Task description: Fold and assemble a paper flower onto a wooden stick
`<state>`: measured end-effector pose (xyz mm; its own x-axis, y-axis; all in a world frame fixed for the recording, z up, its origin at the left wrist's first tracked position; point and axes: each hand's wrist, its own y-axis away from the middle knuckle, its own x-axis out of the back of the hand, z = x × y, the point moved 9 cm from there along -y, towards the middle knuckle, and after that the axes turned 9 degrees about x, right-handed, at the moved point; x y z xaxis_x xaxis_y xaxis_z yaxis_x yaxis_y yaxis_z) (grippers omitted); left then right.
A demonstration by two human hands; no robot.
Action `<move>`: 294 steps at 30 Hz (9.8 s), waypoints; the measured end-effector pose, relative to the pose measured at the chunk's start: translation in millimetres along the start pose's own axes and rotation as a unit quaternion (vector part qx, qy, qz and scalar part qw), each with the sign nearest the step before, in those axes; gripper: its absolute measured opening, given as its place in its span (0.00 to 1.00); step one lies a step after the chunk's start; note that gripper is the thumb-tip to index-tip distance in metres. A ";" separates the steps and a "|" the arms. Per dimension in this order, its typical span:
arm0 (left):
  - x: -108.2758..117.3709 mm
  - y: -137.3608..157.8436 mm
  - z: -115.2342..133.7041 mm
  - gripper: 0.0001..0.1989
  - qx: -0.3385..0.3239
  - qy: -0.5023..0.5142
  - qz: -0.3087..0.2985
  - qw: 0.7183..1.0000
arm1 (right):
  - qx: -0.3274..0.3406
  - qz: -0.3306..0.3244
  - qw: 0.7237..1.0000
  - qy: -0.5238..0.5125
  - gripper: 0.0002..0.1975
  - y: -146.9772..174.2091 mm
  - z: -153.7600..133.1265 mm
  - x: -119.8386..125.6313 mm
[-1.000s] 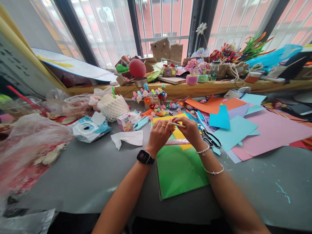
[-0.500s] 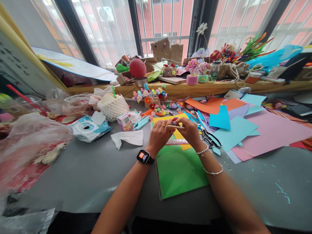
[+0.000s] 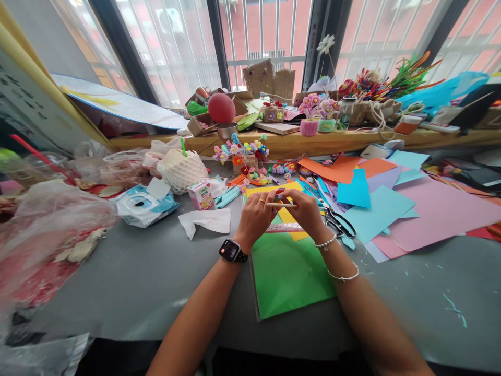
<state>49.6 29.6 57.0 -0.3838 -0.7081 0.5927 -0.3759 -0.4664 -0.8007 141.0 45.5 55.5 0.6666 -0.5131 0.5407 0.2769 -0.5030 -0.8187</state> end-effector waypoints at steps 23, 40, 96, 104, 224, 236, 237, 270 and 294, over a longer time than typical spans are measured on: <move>-4.5 -0.7 -6.2 0.26 0.041 0.101 -0.047 0.993 | -0.042 0.064 0.997 -0.001 0.02 0.4 3.2 17.5; -14.6 2.6 -6.4 0.24 0.046 0.090 -0.083 0.991 | -0.028 0.031 0.999 -0.014 0.06 -3.6 5.3 15.2; -29.5 9.1 -6.4 0.33 0.048 0.112 -0.138 0.983 | -0.137 0.017 0.990 -0.006 0.06 5.7 19.9 0.4; -32.4 7.7 -22.2 0.34 0.164 0.276 -0.136 0.937 | -0.166 0.018 0.977 -0.130 0.09 0.9 18.7 6.0; -21.0 3.4 -59.9 0.23 0.306 0.319 -0.109 0.890 | -0.063 -0.038 0.985 -0.157 0.06 -6.3 4.0 5.9; -21.9 3.4 -59.1 0.22 0.314 0.286 -0.128 0.896 | -0.052 -0.060 0.986 -0.145 0.06 -5.6 -2.9 -0.7; -21.8 3.2 -58.3 0.22 0.309 0.288 -0.129 0.897 | -0.054 -0.061 0.985 -0.152 0.06 -5.3 -2.4 -2.0; -34.2 0.0 -40.8 0.21 0.223 0.376 -0.184 0.880 | -0.140 -0.080 0.956 -0.247 0.05 -0.6 12.8 -12.5; -55.3 11.6 -45.5 0.26 0.296 0.464 -0.277 0.788 | -0.087 -0.050 0.979 -0.175 0.04 -3.6 5.6 -4.8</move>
<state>28.0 87.5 18.9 -0.8539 0.2551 0.4536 -0.3487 -0.9275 -0.1348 140.7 53.6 54.8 0.8475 -0.2007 0.4914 0.2508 -0.6645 -0.7039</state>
